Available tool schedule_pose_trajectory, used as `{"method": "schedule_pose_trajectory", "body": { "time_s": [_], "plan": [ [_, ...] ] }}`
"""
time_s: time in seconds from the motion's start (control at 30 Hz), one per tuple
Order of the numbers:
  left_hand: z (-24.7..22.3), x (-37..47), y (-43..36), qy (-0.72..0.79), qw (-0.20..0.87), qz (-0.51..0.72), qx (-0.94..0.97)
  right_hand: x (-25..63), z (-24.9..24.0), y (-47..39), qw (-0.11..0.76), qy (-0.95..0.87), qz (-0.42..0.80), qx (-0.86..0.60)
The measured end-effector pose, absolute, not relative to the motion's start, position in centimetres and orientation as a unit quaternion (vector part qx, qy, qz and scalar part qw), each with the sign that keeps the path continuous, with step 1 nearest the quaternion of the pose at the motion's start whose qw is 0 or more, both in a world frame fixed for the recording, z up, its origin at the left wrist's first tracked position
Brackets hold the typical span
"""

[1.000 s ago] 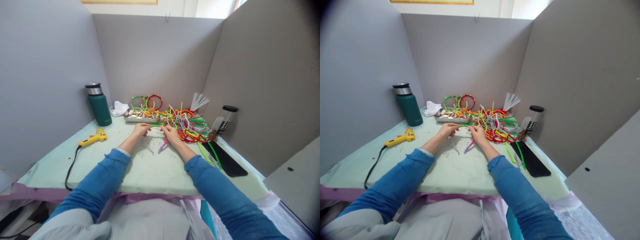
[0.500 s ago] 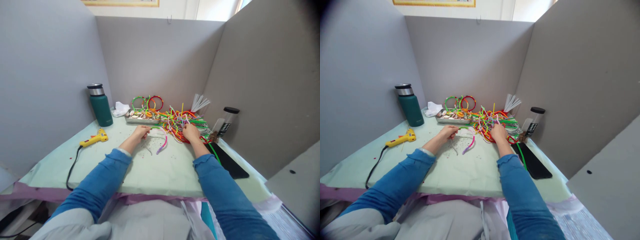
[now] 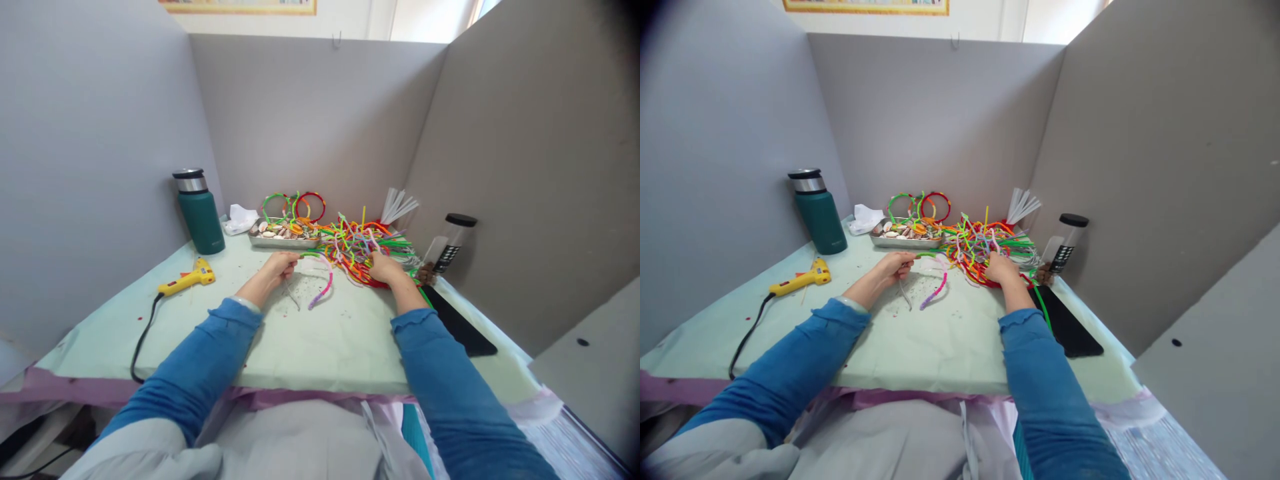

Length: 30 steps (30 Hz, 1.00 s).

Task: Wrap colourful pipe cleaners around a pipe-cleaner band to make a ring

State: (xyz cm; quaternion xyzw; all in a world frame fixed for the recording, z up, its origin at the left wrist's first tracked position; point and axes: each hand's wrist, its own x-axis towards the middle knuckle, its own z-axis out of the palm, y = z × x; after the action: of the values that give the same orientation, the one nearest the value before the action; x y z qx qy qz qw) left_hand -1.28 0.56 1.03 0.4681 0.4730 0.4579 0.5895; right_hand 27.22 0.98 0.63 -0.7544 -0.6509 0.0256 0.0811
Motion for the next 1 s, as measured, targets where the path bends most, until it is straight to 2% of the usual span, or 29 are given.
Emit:
{"method": "schedule_pose_trajectory", "body": {
  "time_s": [0.17, 0.37, 0.47, 0.53, 0.63, 0.73, 0.83, 1.0],
  "plan": [
    [0.9, -1.3, 0.7, 0.471, 0.588, 0.461, 0.469, 27.0, 0.6, 0.7, 0.12, -0.672, -0.013, -0.731],
    [0.9, -1.3, 0.8, 0.471, 0.582, 0.474, 0.463, 27.2, 1.2, 0.2, 0.107, -0.677, 0.004, -0.728],
    [0.9, -1.4, 0.9, 0.468, 0.579, 0.486, 0.458, 27.5, 1.5, 0.1, 0.16, -0.649, 0.022, -0.744],
    [0.9, -1.4, 1.0, 0.468, 0.578, 0.493, 0.452, 27.4, 1.6, 0.0, 0.244, -0.636, 0.08, -0.728],
    [0.9, -1.5, 1.0, 0.472, 0.578, 0.5, 0.44, 26.8, 1.6, -0.1, 0.373, -0.6, 0.262, -0.658],
    [1.0, -1.5, 1.0, 0.477, 0.581, 0.502, 0.428, 26.1, 1.4, -0.4, 0.399, -0.609, 0.369, -0.578],
    [1.1, -1.5, 0.9, 0.479, 0.581, 0.51, 0.415, 25.2, 1.4, -0.6, 0.373, -0.658, 0.335, -0.561],
    [1.2, -1.7, 1.1, 0.459, 0.59, 0.542, 0.385, 23.6, 1.5, -0.7, 0.351, -0.717, 0.182, -0.575]
  ]
}}
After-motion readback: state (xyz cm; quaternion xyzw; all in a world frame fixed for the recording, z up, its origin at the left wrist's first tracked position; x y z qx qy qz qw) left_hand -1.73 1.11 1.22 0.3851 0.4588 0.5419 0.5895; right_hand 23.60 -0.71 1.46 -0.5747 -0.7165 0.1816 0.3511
